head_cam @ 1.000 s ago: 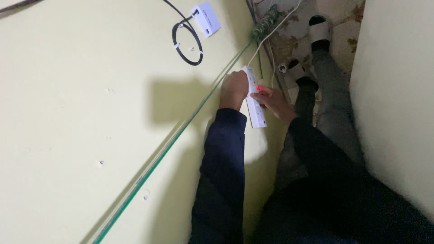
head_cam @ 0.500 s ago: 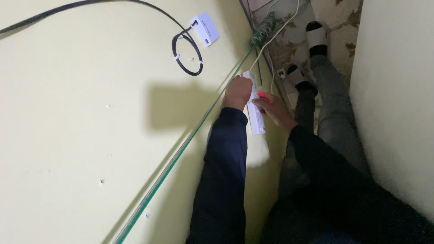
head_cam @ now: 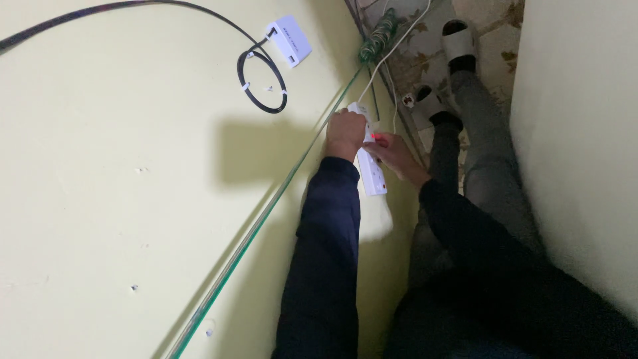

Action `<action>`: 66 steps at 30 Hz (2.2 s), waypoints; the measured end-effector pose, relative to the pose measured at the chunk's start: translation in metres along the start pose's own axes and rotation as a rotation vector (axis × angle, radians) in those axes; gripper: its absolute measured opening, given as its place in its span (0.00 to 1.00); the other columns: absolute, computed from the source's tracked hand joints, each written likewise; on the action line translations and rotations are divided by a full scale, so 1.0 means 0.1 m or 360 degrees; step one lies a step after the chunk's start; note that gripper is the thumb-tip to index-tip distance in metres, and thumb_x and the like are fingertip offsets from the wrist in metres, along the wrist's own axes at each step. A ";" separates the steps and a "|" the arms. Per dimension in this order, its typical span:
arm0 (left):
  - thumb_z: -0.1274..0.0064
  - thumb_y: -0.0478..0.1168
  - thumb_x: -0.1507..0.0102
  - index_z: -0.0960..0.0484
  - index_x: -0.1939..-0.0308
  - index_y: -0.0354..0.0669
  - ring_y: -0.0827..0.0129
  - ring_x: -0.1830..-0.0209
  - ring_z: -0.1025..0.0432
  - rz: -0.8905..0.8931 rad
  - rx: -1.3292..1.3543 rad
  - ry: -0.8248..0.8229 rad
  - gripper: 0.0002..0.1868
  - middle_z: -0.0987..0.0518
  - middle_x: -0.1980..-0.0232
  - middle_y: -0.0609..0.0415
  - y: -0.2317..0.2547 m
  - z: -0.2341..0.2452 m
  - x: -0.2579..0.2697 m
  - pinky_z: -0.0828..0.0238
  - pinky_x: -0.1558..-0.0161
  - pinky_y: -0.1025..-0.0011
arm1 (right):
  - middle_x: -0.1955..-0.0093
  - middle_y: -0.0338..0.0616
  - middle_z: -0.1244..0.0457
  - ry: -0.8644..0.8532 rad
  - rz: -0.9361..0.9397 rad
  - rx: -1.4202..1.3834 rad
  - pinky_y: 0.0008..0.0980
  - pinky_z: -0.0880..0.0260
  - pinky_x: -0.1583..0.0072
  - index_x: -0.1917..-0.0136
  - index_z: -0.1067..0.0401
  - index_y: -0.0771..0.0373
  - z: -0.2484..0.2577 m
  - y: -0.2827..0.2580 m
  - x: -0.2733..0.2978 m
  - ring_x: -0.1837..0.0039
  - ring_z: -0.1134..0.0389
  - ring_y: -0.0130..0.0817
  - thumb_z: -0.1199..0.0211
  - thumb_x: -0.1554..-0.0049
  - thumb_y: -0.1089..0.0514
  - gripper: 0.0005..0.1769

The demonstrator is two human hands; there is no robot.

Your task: Replacing the casing of a power strip.

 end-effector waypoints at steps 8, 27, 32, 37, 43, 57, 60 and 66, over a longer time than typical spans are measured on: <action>0.41 0.43 0.40 0.11 0.62 0.49 0.58 0.47 0.22 -0.0026 -0.0059 0.0010 0.07 0.14 0.56 0.49 0.00 -0.03 0.00 0.27 0.48 0.60 | 0.63 0.37 0.33 0.0360 -0.0191 0.0266 0.27 0.37 0.62 0.51 0.23 0.68 -0.05 -0.11 0.06 0.64 0.36 0.22 0.32 0.41 0.53 0.15; 0.47 0.39 0.40 0.12 0.64 0.48 0.55 0.47 0.24 -0.0010 0.0049 0.0261 0.08 0.15 0.58 0.51 0.00 -0.07 0.04 0.31 0.46 0.58 | 0.39 0.49 0.32 0.0231 0.0290 -0.0049 0.32 0.28 0.40 0.33 0.33 0.70 -0.07 -0.10 0.17 0.39 0.30 0.32 0.33 0.39 0.56 0.25; 0.47 0.37 0.44 0.12 0.64 0.46 0.54 0.48 0.24 0.0089 0.0103 0.0263 0.09 0.16 0.56 0.48 0.07 0.10 0.10 0.29 0.46 0.59 | 0.36 0.48 0.34 0.0224 -0.0051 0.0196 0.36 0.29 0.39 0.28 0.34 0.66 0.19 -0.35 0.26 0.38 0.31 0.35 0.36 0.39 0.48 0.31; 0.45 0.40 0.35 0.12 0.61 0.42 0.48 0.55 0.20 0.0299 0.0941 0.0239 0.08 0.17 0.57 0.41 0.23 0.15 0.17 0.24 0.51 0.56 | 0.31 0.41 0.38 0.0070 -0.0188 -0.0321 0.39 0.33 0.33 0.24 0.39 0.59 0.38 -0.60 0.28 0.30 0.35 0.35 0.42 0.39 0.39 0.36; 0.51 0.18 0.44 0.18 0.63 0.30 0.58 0.62 0.19 0.0327 0.2160 0.0675 0.11 0.17 0.62 0.43 0.53 -0.27 0.38 0.22 0.61 0.64 | 0.35 0.41 0.36 -0.0141 -0.0207 -0.0673 0.35 0.33 0.35 0.27 0.34 0.57 0.52 -0.44 0.23 0.35 0.35 0.34 0.44 0.37 0.42 0.30; 0.44 0.30 0.39 0.21 0.64 0.40 0.47 0.55 0.26 0.0162 0.1647 0.1218 0.02 0.24 0.60 0.45 0.43 0.59 0.87 0.28 0.54 0.55 | 0.49 0.43 0.31 -0.0087 -0.0289 -0.0235 0.34 0.29 0.48 0.38 0.27 0.62 0.56 -0.57 -0.03 0.51 0.30 0.32 0.60 0.29 0.35 0.32; 0.50 0.32 0.36 0.25 0.59 0.39 0.44 0.48 0.31 0.0284 0.1454 0.1183 0.03 0.26 0.54 0.42 0.51 0.69 0.91 0.35 0.46 0.49 | 0.46 0.41 0.32 -0.0038 -0.0225 -0.0155 0.33 0.30 0.48 0.33 0.29 0.56 0.31 -1.01 0.14 0.49 0.31 0.30 0.60 0.30 0.38 0.28; 0.58 0.33 0.32 0.31 0.55 0.37 0.47 0.47 0.31 0.0451 0.1347 0.1231 0.03 0.27 0.53 0.40 0.49 0.37 0.68 0.37 0.41 0.49 | 0.34 0.44 0.39 -0.0028 -0.0021 0.1084 0.34 0.34 0.42 0.25 0.42 0.59 0.15 -1.42 0.34 0.39 0.34 0.33 0.56 0.32 0.41 0.30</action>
Point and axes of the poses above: each hand's wrist, its own x-axis away from the middle knuckle, its own z-axis out of the back of the hand, y = z × x, the point moved 3 cm from there along -x, towards the middle knuckle
